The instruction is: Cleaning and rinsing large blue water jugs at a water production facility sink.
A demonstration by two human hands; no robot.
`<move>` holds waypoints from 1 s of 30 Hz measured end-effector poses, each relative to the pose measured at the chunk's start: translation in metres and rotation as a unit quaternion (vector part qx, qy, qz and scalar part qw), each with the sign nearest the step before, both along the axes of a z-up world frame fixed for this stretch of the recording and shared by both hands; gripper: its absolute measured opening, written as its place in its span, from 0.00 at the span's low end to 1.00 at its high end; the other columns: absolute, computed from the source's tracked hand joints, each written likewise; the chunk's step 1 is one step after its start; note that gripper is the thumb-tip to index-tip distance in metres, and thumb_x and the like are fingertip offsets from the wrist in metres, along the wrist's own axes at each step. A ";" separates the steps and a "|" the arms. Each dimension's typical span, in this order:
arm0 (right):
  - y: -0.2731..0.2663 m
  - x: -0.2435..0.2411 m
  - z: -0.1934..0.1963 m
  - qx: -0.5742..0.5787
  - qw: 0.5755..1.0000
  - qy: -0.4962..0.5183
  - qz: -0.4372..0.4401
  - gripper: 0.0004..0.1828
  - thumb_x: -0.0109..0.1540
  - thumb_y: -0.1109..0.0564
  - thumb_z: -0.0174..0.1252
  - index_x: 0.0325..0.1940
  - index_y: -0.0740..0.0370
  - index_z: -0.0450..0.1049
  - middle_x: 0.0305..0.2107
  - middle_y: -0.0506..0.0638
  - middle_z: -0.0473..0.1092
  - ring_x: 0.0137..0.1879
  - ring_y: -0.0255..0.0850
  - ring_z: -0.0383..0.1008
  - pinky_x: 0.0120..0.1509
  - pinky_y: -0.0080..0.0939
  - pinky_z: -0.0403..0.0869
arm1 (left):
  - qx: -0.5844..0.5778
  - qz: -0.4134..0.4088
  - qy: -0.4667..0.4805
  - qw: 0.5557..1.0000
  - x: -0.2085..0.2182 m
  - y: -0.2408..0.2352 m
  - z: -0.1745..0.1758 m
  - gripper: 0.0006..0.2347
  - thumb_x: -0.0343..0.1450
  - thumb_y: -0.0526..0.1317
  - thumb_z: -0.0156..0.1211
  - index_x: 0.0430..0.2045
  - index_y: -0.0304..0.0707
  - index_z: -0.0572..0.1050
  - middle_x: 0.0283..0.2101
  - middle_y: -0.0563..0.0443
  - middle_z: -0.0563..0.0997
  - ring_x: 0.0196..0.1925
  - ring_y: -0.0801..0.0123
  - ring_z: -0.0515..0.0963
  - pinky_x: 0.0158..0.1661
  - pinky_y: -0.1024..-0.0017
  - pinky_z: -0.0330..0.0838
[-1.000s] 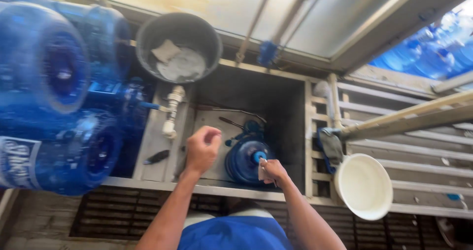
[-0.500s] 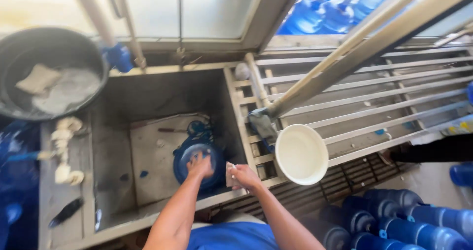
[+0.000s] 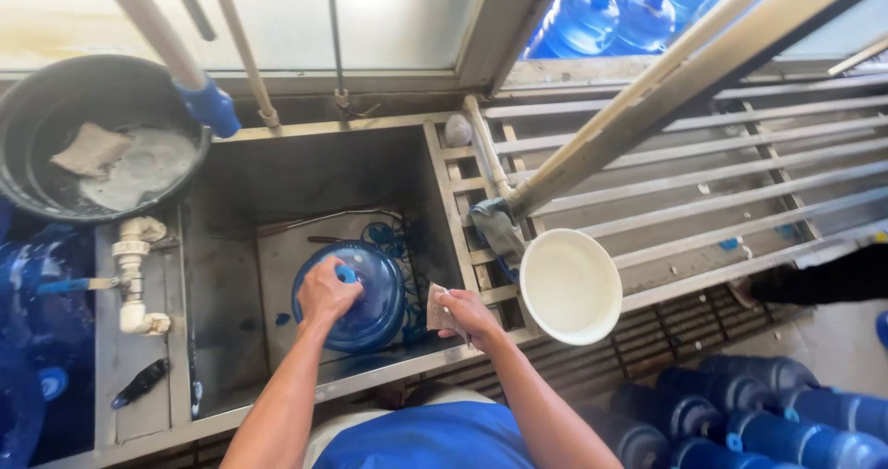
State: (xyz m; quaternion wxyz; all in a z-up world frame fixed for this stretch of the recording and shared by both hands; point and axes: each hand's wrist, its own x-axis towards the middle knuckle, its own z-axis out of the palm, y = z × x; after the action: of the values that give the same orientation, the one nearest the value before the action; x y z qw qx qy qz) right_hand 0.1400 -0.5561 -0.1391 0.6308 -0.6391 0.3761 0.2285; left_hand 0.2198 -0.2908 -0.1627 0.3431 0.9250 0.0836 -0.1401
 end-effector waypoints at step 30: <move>0.433 0.382 0.002 -0.431 0.624 -0.284 0.586 0.29 0.65 0.36 0.43 0.61 0.53 0.71 0.59 0.64 0.64 0.68 0.64 0.58 0.67 0.73 0.58 | -0.605 0.087 -0.343 0.713 -0.143 0.261 0.119 0.12 0.68 0.36 0.64 0.43 0.33 0.74 0.41 0.32 0.80 0.45 0.45 0.81 0.50 0.51 0.75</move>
State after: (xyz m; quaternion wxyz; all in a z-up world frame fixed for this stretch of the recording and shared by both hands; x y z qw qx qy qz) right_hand 0.5220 -0.1229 -0.1372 0.0912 -0.9563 -0.2209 0.1686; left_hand 0.0769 -0.0297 -0.0442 0.8454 0.4928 -0.0624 0.1964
